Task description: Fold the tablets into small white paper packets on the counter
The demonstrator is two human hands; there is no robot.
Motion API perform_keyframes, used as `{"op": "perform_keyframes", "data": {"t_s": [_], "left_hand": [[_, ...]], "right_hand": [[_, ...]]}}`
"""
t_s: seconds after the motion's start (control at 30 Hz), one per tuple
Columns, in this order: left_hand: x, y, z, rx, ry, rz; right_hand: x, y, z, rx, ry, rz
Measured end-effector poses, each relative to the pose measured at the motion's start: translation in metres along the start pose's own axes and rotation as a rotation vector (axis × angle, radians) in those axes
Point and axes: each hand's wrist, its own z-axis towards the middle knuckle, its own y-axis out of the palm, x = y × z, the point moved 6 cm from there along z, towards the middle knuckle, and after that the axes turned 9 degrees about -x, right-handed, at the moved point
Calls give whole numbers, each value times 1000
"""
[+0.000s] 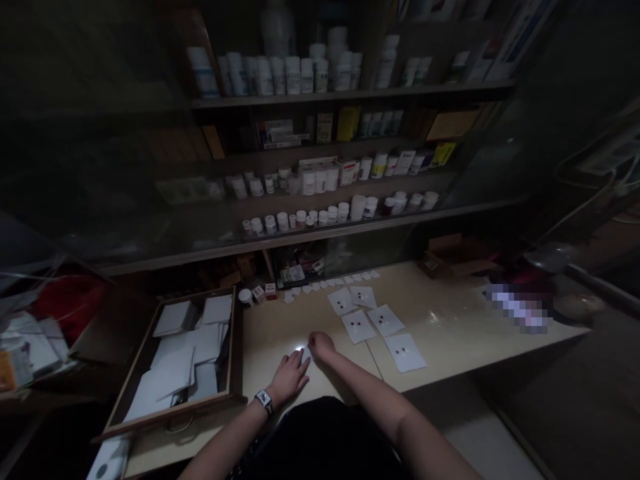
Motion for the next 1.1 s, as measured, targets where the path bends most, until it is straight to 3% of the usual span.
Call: {"op": "perform_keyframes", "data": {"t_s": [0.17,0.37,0.63,1.1], "left_hand": [[3,1,-1,9,-10,-8],[2,8,1,6,-10,7],[5,1,-3,37,-24,-9],[6,-3,-7,-14,34,-7]], "right_hand": [[-5,-1,-13,104,-150,-2],[-20,2,-33,144,-416,-268],[-24,12,-42,144,-514,-380],[-26,21,-51,84,-538,-431]]}}
